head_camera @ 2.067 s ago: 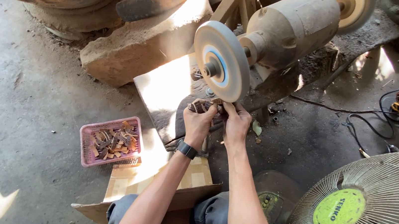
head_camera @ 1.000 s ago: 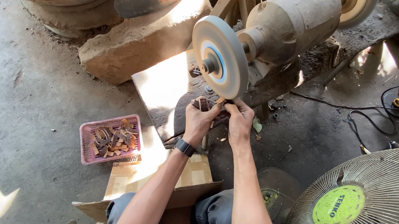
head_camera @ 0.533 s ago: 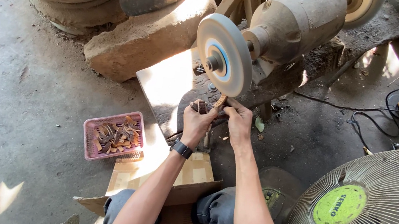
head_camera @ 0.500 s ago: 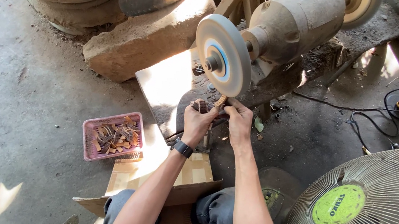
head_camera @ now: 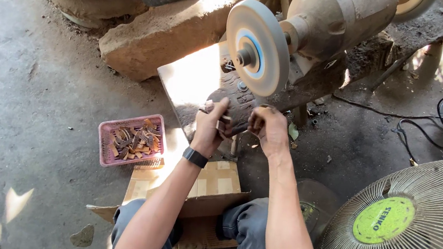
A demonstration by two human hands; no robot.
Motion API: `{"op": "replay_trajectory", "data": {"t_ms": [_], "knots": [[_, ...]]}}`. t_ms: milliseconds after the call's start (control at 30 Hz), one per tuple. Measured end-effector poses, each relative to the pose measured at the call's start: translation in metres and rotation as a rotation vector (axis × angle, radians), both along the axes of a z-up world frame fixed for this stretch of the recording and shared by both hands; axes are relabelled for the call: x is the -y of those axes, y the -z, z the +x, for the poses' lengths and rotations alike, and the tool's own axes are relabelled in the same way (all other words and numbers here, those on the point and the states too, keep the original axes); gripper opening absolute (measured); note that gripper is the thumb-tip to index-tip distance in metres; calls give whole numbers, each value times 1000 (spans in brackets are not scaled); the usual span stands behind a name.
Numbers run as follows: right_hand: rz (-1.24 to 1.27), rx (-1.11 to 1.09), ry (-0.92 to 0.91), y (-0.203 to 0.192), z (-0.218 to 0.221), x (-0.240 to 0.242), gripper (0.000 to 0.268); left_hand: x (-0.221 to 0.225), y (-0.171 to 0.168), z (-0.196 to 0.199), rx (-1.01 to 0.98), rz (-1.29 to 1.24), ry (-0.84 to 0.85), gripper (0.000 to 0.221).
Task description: Polishing or grinding small metal parts using a bench grinder.
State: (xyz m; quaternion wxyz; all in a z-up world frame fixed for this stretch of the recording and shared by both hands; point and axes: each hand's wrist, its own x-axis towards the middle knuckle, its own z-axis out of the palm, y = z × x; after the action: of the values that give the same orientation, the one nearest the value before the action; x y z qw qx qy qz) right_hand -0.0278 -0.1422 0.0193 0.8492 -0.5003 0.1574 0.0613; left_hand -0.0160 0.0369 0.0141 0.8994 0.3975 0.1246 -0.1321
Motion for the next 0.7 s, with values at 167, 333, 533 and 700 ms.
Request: {"op": "replay_trajectory", "data": {"t_ms": [167,333,533,700], "knots": [[-347,-40,-328,-25,-15,-23,10,2,6,5,-85,-227,-111,22],[-311,22,-477,-19,-17,-21,16,0,11,10,-38,-289,-165,21],[-321,-90,-533,-38,-19,-11,12,-18,12,18,18,-422,-97,17],[-395,-64,-199,-13,-14,9,19,-24,-24,15,13,125,2,18]]}}
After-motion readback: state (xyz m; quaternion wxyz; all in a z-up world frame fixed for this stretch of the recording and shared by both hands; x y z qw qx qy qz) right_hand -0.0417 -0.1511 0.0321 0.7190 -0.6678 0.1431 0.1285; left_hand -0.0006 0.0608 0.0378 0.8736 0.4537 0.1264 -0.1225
